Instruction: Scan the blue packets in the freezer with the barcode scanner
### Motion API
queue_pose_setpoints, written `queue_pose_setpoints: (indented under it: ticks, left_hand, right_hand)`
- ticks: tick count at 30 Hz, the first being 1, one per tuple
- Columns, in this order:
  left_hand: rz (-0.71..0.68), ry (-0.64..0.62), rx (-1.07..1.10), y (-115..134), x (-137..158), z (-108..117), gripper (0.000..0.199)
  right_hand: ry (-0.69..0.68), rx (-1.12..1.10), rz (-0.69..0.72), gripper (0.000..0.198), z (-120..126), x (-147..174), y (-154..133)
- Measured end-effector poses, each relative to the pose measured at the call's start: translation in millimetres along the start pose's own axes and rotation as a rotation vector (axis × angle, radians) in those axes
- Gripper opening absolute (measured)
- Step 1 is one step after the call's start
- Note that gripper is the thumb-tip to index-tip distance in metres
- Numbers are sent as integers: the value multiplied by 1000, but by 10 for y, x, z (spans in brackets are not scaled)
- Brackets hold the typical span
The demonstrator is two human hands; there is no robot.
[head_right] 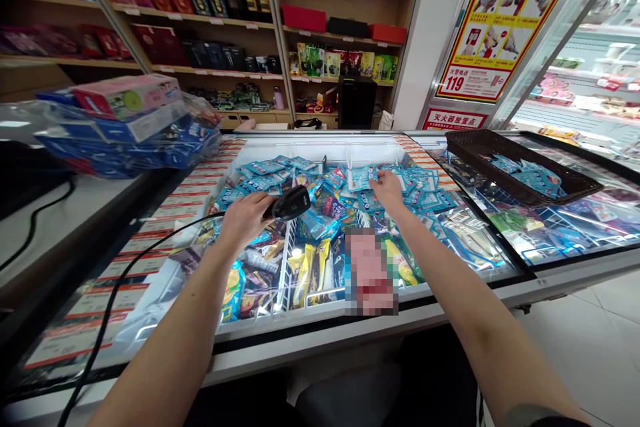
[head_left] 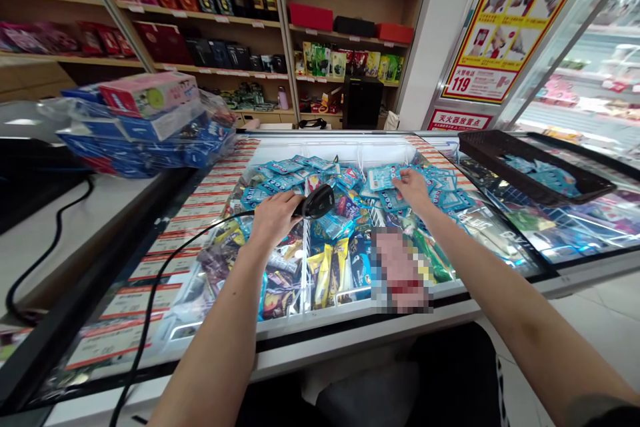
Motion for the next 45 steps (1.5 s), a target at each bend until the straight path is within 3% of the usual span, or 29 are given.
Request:
queue_pose_setpoints:
  ticks: [5, 9, 12, 16, 23, 26, 30, 38, 45]
  left_hand:
    - [16, 5, -2, -41, -9, -8, 35]
    - [19, -8, 14, -43, -17, -17, 35]
    - [19, -1, 34, -38, -18, -17, 33]
    - [30, 11, 45, -57, -15, -23, 35]
    - [41, 28, 10, -123, -8, -44, 35]
    - [51, 28, 23, -151, -2, -30, 36]
    - [68, 23, 30, -193, 7, 5, 36]
    - [124, 51, 45, -286, 24, 35, 34]
    - [140, 58, 4, -326, 34, 78, 34]
  right_hand:
    - [104, 406, 58, 33, 355, 47, 162]
    - [125, 607, 86, 36, 460, 158, 170]
    - [140, 706, 230, 35, 435, 216, 119]
    - [11, 761, 395, 39, 337, 247, 49]
    - [0, 907, 305, 38, 295, 221, -32]
    - [16, 887, 342, 36, 242, 204, -119]
    - [-72, 766, 449, 36, 21, 172, -302]
    - [-448, 557, 657, 44, -750, 71, -629]
    - [-528, 560, 605, 66, -1262, -143, -728]
Point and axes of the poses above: each hand's wrist, its own x-axis away from the middle knuckle, its own z-axis out of the back of the hand, y = z × x, the point moved 2 cm from there along -x, towards the middle knuckle, and after that the axes turned 10 degrees about z, right-handed, at the moved point
